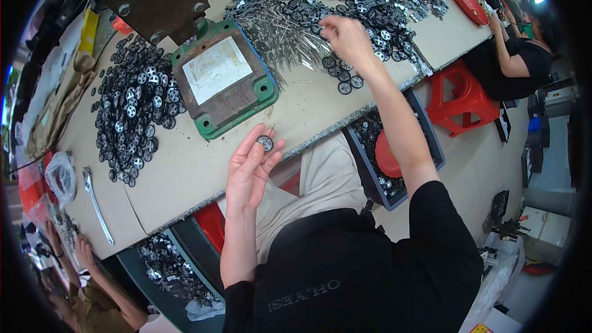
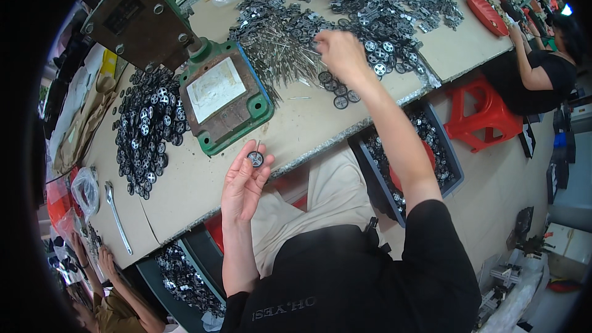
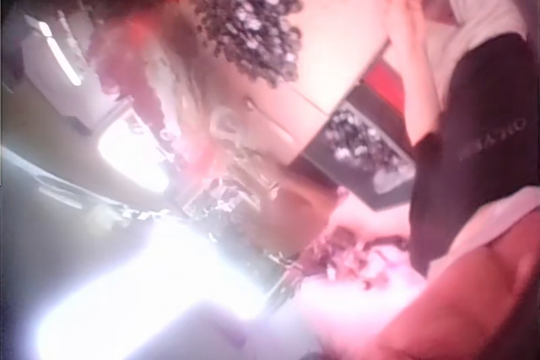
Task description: The person assembles small plastic components and metal parts using a manual press machine.
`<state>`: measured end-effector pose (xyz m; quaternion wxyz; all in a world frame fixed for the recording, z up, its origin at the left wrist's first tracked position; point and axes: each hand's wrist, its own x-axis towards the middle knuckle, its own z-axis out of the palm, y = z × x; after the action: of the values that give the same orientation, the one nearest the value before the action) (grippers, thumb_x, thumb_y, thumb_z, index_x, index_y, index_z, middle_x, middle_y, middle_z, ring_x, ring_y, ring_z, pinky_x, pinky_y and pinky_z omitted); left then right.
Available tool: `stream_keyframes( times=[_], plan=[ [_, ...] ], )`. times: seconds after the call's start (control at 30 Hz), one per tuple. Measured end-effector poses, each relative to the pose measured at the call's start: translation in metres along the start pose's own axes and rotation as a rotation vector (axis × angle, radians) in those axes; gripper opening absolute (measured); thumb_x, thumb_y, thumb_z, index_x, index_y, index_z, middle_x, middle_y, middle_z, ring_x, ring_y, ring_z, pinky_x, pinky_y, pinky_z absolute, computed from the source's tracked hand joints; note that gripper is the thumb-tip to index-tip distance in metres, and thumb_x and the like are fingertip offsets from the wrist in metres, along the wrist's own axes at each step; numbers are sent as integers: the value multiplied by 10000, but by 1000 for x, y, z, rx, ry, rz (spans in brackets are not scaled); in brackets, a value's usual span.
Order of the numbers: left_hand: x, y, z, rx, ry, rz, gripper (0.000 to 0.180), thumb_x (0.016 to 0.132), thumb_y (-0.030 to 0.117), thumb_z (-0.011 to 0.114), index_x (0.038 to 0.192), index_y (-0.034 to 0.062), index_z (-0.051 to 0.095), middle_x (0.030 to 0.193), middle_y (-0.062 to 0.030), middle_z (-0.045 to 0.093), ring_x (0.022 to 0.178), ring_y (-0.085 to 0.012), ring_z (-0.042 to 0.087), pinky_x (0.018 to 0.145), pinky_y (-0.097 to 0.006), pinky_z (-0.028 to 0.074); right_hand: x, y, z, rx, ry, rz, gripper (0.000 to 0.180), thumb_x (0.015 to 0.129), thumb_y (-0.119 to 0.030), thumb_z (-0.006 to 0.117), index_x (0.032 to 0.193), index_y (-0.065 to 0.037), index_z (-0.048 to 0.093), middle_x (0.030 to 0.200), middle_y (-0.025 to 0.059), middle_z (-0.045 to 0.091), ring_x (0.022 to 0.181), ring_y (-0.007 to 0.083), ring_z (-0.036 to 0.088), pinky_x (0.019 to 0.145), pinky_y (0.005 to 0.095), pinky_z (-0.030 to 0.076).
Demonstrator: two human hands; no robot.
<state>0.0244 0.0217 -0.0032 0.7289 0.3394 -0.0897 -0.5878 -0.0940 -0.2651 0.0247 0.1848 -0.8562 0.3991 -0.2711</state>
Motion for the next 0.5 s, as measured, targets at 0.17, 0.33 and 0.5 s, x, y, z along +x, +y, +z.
stream_keyframes(
  times=[0.17,0.33,0.5],
  plan=[
    [0,0,-1,5,13,-10,370,895,82,512,1241,-32,443,1177,-173,530,1049,-286,561,877,-314,502,55,53,21,-340,205,-175,270,755,-219,647,975,-63,654,962,125,640,982,281,550,907,413,370],
    [-2,2,-2,2,26,-33,385,891,82,513,1248,-36,429,1197,-195,512,1049,-298,558,879,-308,508,56,33,0,-208,13,-179,290,750,-200,639,1010,-72,645,978,129,631,965,254,546,899,397,348],
    [-1,1,-2,14,17,-25,390,889,87,519,1248,-37,431,1196,-197,513,1040,-293,564,872,-311,511,9,1,-17,218,4,-113,234,817,-110,562,1025,-20,621,856,102,609,744,177,567,710,304,458]
  ],
)
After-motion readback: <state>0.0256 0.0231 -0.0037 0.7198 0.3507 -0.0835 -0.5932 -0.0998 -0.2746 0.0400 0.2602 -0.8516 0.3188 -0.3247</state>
